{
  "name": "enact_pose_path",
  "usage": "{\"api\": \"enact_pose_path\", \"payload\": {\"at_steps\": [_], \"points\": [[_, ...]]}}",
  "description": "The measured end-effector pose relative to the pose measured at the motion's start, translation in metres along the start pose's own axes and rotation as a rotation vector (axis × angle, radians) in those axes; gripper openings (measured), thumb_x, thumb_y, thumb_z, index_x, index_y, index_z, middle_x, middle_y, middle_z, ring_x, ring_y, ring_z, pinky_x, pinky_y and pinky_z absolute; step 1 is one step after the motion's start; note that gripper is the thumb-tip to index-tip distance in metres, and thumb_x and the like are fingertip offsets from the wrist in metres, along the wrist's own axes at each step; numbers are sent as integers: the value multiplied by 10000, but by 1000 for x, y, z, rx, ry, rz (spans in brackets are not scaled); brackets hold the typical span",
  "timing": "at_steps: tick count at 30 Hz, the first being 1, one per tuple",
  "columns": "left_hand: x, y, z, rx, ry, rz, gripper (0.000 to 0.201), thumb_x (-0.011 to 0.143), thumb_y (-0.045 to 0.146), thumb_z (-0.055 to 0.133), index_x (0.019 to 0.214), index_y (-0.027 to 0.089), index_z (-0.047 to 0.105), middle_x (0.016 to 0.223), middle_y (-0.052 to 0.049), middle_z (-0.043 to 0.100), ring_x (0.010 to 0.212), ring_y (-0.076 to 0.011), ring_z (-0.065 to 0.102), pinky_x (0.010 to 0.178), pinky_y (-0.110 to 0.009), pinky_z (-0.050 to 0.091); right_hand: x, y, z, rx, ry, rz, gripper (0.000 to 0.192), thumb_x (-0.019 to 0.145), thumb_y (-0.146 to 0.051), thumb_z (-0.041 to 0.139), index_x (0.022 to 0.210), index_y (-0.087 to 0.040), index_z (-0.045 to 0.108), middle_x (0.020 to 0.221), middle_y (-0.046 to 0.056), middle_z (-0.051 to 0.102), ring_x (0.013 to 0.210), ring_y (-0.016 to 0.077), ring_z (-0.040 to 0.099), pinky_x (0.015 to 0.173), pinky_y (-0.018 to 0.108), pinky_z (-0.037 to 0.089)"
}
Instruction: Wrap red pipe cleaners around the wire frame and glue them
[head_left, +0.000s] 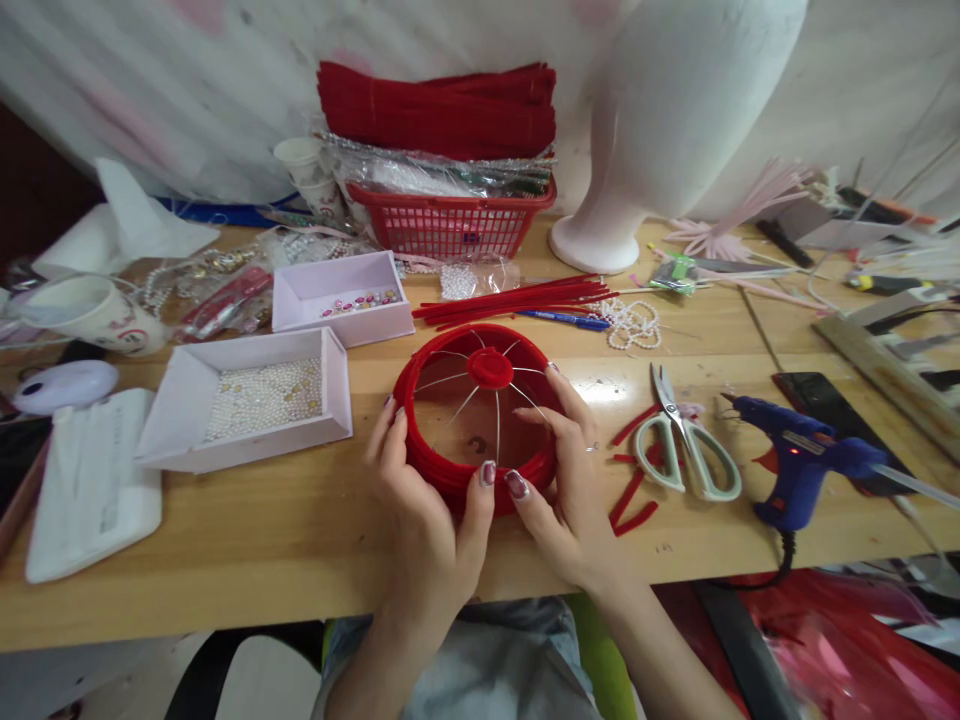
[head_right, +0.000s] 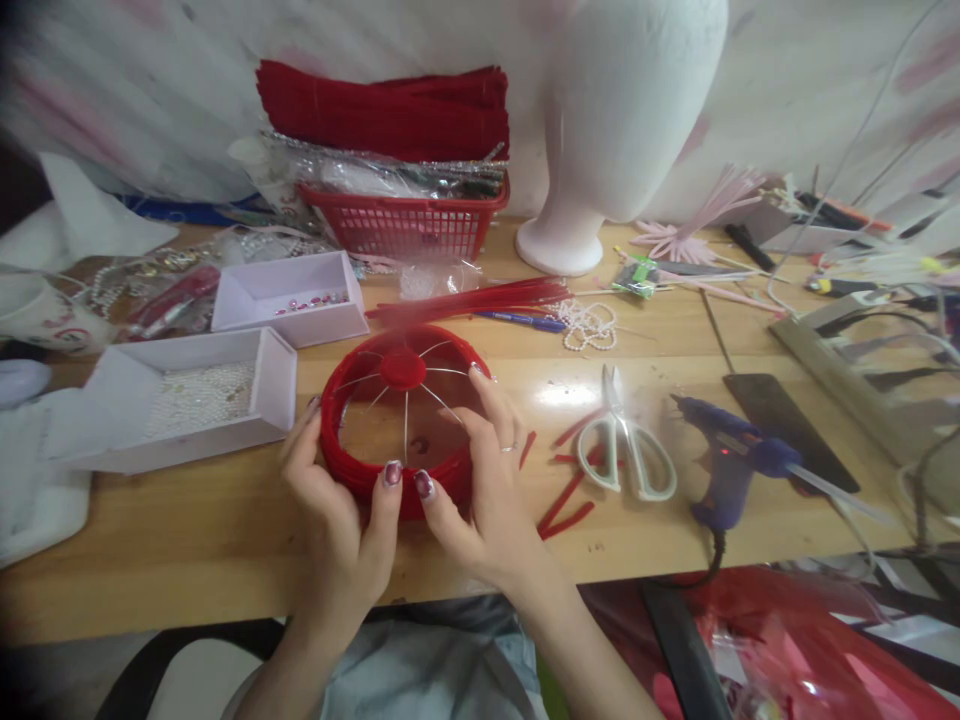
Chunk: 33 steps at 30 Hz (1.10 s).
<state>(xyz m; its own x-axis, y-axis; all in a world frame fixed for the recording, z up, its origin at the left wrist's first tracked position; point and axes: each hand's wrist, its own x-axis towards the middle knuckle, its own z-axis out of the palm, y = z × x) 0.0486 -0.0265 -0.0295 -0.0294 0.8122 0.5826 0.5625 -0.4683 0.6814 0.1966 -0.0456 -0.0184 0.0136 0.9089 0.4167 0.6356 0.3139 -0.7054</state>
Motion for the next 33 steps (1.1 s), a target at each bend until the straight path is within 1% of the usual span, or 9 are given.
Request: {"api": "enact_pose_path", "payload": {"at_steps": [7,11,16,21,28,30,33], "points": [[-1,-1,2,-16,13,17,713,939,336,626,1524,148,264,1536,-226,352,1460,-313,350,1195,-541,312,1,-1,-1,10,12,4,408,970,-411,530,1343,-271,446,1661,108,246,1545,335,218,1214,625,235],[-2,-2,2,10,0,28,735,936,328,623,1535,126,248,1537,-242,341,1467,-313,333,1208,-545,283,1,-3,-2,33,17,5,387,976,-414,531,1326,-262,465,1665,105,247,1549,321,214,1230,607,220],[-2,-1,0,17,-10,32,725,946,338,606,1537,122,247,1538,-241,342,1458,-319,339,1204,-554,283,0,-3,-1,34,13,15,390,972,-404,537,1330,-261,472,1663,93,246,1549,317,206,1239,606,198],[-2,-2,-1,34,-34,40,708,966,334,567,1551,129,224,1561,-235,323,1467,-317,326,1208,-561,273,0,-2,0,37,16,10,379,976,-400,535,1324,-268,465,1663,90,244,1548,323,206,1227,615,225],[-4,-4,0,26,-23,49,697,975,325,543,1559,124,220,1566,-234,322,1469,-312,326,1208,-549,270,1,-2,0,25,19,8,336,1006,-376,476,1328,-281,460,1667,78,244,1559,316,197,1232,615,227],[-4,-4,-1,27,-24,44,695,974,329,544,1560,139,224,1569,-225,326,1469,-313,328,1207,-554,271,0,-1,0,22,19,3,340,1016,-392,445,1339,-286,454,1667,75,248,1557,324,204,1226,628,230],[-3,-3,-2,24,-27,45,700,969,326,551,1556,113,234,1562,-237,329,1472,-311,324,1214,-536,267,0,0,-1,18,17,-1,363,1018,-428,431,1349,-281,448,1664,84,248,1552,335,211,1220,636,233]]}}
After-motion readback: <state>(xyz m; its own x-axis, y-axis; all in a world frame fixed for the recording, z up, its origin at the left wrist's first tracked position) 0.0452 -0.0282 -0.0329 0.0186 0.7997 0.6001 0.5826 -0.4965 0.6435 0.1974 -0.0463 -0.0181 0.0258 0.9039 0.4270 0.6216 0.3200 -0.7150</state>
